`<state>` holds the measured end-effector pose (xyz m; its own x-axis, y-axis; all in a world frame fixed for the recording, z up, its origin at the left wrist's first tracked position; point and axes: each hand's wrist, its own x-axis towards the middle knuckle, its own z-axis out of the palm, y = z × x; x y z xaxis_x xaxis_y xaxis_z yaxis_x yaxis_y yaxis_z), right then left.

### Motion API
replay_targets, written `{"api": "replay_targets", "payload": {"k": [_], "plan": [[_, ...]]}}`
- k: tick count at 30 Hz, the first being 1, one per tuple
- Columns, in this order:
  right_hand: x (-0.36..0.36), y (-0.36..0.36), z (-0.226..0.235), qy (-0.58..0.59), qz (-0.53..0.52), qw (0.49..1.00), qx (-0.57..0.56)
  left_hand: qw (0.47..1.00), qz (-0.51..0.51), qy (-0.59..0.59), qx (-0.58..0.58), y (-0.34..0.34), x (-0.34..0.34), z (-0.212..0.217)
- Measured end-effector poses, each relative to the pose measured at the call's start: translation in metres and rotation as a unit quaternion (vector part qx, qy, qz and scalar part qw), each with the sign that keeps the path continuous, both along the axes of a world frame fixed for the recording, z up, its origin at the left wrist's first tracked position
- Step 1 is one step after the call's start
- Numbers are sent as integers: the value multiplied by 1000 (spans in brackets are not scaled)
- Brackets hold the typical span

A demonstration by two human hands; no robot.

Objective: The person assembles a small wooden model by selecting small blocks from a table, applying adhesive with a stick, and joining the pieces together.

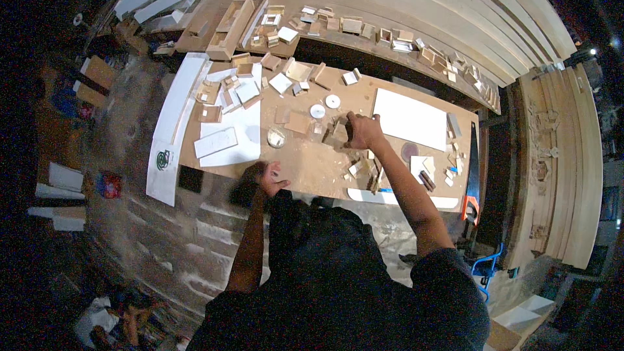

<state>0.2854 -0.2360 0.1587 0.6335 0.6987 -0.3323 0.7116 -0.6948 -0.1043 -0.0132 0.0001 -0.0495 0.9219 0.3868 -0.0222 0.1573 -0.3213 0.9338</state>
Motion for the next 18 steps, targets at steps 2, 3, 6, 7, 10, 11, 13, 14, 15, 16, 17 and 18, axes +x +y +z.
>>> {"api": "replay_targets", "payload": {"k": [2, 3, 6, 7, 10, 11, 13, 14, 15, 16, 17, 18], "plan": [[5, 8, 0, 7, -15, 1000, -2, 1000, 2, -17, -9, 7, 5, 11], [7, 9, -1, 2, -21, 1000, 1, 999, 7, -9, -37, 6, 7, 14], [11, 13, -5, -4, -48, 999, 0, 997, 13, 31, -67, 5, 9, 22], [13, 16, -5, -6, -59, 998, 0, 997, 14, 45, -67, 6, 9, 23], [20, 20, -6, -18, -71, 997, -16, 999, -7, 13, -43, 8, 13, 21], [24, 21, -7, -18, -78, 997, -16, 998, -11, 18, -53, 10, 13, 19], [30, 21, -9, -15, -90, 996, -19, 996, -19, 32, -77, 13, 14, 18], [33, 21, -10, -17, -97, 995, -17, 996, -19, 32, -81, 13, 15, 18], [35, 21, -12, -19, -102, 995, -14, 996, -19, 33, -85, 14, 14, 16], [37, 21, -13, -21, -107, 994, -11, 995, -18, 34, -89, 14, 14, 15], [39, 20, -14, -20, -110, 994, -6, 995, -17, 32, -89, 14, 13, 13], [42, 19, -17, -18, -114, 993, 0, 995, -17, 31, -88, 14, 14, 13]]}}
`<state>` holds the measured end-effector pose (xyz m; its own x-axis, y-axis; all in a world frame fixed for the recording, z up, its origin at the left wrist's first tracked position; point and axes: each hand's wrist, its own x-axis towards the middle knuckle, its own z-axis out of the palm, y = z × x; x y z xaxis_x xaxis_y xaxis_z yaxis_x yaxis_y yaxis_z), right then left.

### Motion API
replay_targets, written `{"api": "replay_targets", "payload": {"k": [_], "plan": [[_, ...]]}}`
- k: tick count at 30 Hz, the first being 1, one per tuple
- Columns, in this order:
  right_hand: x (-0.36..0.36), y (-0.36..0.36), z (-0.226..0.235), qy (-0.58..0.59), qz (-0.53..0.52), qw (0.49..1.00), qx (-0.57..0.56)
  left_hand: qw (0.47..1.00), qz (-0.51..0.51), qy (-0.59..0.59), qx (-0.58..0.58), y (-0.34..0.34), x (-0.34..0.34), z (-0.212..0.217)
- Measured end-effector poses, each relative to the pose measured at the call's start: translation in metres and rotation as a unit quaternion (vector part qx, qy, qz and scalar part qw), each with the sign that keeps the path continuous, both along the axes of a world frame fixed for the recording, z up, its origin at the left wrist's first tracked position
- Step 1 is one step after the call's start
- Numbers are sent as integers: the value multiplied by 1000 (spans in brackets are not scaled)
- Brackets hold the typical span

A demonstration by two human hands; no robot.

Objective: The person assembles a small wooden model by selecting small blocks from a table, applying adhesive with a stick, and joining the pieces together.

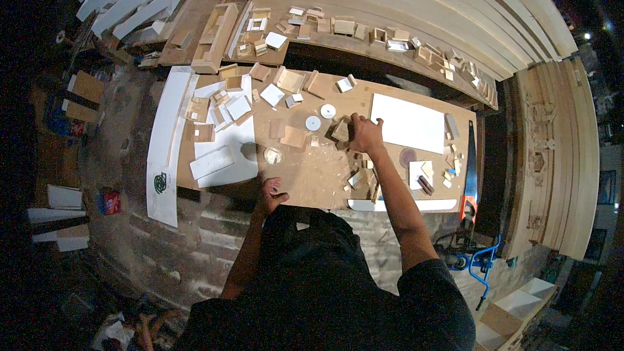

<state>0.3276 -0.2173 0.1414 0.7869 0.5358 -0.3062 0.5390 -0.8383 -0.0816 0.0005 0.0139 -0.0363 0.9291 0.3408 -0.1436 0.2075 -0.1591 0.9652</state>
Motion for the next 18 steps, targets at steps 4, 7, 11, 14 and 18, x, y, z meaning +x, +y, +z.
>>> {"api": "replay_targets", "payload": {"k": [4, 7, 11, 14, 18], "plan": [[5, -5, -8, 6, -15, 1000, 7, 1000, -4, -5, 15, -1, 4, 4], [3, 0, -9, 5, -10, 1000, 0, 999, -11, 31, 4, 4, 4, 8], [4, 15, -8, -6, 1, 1000, 7, 1000, -22, 5, 22, 10, 0, 2], [2, 25, -9, -7, -9, 1000, 26, 996, -54, 63, 29, 16, 8, 30], [-5, 45, 10, -13, -5, 1000, 26, 986, -112, 54, 109, 29, -4, 47]]}}
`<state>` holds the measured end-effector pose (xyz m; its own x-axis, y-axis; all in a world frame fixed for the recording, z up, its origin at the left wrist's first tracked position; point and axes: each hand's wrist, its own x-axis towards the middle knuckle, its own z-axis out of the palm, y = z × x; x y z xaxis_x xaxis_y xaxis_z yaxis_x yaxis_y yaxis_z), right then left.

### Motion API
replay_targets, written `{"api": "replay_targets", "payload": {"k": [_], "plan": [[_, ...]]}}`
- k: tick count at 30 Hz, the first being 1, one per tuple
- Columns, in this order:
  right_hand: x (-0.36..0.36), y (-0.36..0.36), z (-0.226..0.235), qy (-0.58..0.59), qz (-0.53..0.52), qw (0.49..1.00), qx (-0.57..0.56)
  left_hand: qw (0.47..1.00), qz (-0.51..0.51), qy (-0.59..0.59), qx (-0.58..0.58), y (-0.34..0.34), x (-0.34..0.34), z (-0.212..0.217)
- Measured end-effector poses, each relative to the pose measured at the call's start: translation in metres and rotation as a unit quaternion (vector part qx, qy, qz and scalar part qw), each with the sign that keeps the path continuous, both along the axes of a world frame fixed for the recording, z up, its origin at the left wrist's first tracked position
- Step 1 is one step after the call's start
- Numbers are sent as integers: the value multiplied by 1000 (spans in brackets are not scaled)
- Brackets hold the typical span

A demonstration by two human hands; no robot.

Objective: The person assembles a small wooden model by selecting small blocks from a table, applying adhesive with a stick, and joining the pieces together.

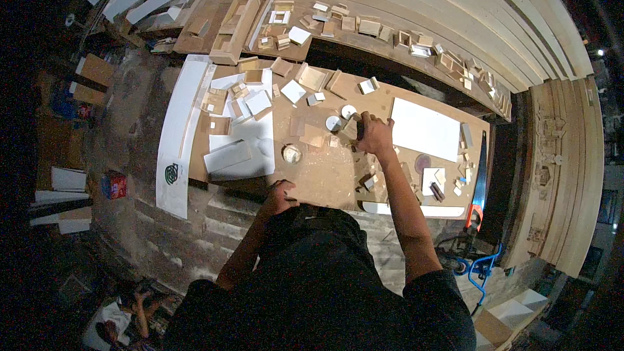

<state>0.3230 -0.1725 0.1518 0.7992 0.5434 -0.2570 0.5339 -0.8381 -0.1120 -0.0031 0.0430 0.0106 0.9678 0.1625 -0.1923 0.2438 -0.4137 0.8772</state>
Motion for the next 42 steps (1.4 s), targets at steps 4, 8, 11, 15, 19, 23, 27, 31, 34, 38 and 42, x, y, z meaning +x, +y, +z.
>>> {"api": "replay_targets", "payload": {"k": [4, 8, 11, 15, 19, 23, 27, 31, 34, 38, 42], "plan": [[-4, 31, 9, -10, 18, 1000, 16, 992, 90, -28, 78, 29, -27, -26], [-11, 64, 16, -24, 49, 998, 39, 954, 236, -63, 176, 79, -33, -13], [-23, 97, 19, -48, 97, 993, 50, 919, 264, -100, 275, 129, -15, 12], [-45, 155, 30, -26, 160, 986, 24, 922, 204, -34, 328, 172, -2, 46], [-67, 205, 32, -5, 212, 977, 9, 917, 179, 26, 355, 204, -17, 28], [-92, 251, 29, 21, 270, 963, -4, 926, 185, -29, 327, 229, -45, -15], [-108, 272, 12, 19, 273, 961, -36, 941, 184, -24, 283, 232, -43, -7], [-120, 285, -3, 17, 245, 968, -41, 947, 206, -47, 243, 238, -56, 0], [-126, 294, -11, 24, 238, 970, -53, 947, 206, -50, 240, 244, -65, 11], [-133, 305, -24, 9, 250, 966, -68, 942, 193, -35, 272, 248, -63, 24], [-139, 319, -39, 28, 231, 968, -92, 952, 236, -43, 189, 244, -63, 21]]}}
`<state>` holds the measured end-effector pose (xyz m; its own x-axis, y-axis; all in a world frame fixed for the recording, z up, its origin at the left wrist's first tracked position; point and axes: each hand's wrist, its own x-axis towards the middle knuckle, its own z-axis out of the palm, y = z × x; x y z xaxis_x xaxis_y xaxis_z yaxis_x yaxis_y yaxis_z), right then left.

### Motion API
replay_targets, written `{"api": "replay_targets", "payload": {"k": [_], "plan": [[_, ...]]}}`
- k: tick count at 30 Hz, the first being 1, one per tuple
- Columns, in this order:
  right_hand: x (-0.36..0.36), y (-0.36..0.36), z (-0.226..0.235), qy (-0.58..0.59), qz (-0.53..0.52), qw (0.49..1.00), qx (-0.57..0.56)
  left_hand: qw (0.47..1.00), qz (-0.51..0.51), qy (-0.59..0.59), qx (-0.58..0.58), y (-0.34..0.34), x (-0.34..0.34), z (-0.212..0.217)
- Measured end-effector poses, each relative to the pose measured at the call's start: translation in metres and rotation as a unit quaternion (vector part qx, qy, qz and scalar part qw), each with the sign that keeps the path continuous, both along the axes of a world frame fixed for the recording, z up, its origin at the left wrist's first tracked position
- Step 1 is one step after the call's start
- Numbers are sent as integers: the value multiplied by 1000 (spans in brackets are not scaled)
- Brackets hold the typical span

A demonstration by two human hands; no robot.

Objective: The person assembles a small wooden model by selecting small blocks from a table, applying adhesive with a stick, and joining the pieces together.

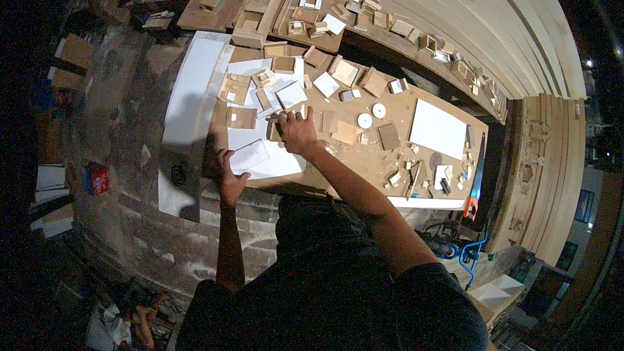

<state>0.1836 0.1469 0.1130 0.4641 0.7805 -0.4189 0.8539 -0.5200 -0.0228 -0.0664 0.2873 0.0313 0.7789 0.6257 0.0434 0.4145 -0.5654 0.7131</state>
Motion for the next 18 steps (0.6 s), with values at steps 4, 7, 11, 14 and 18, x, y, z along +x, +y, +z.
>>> {"api": "replay_targets", "payload": {"k": [4, 7, 11, 14, 18], "plan": [[-5, 3, -13, 6, -20, 1000, -8, 997, 22, 61, -48, -8, 13, 21], [-13, 4, -23, -12, -14, 1000, 11, 984, 108, 128, -57, -15, 4, 8], [-18, 14, -32, -6, -29, 999, 17, 972, 206, 38, 106, -59, -24, -30], [-21, 12, -38, -3, -50, 998, 36, 963, 254, 35, 84, -64, -19, -27], [-23, 11, -41, -5, -62, 997, 54, 930, 367, 2, -3, -66, -23, -45]]}}
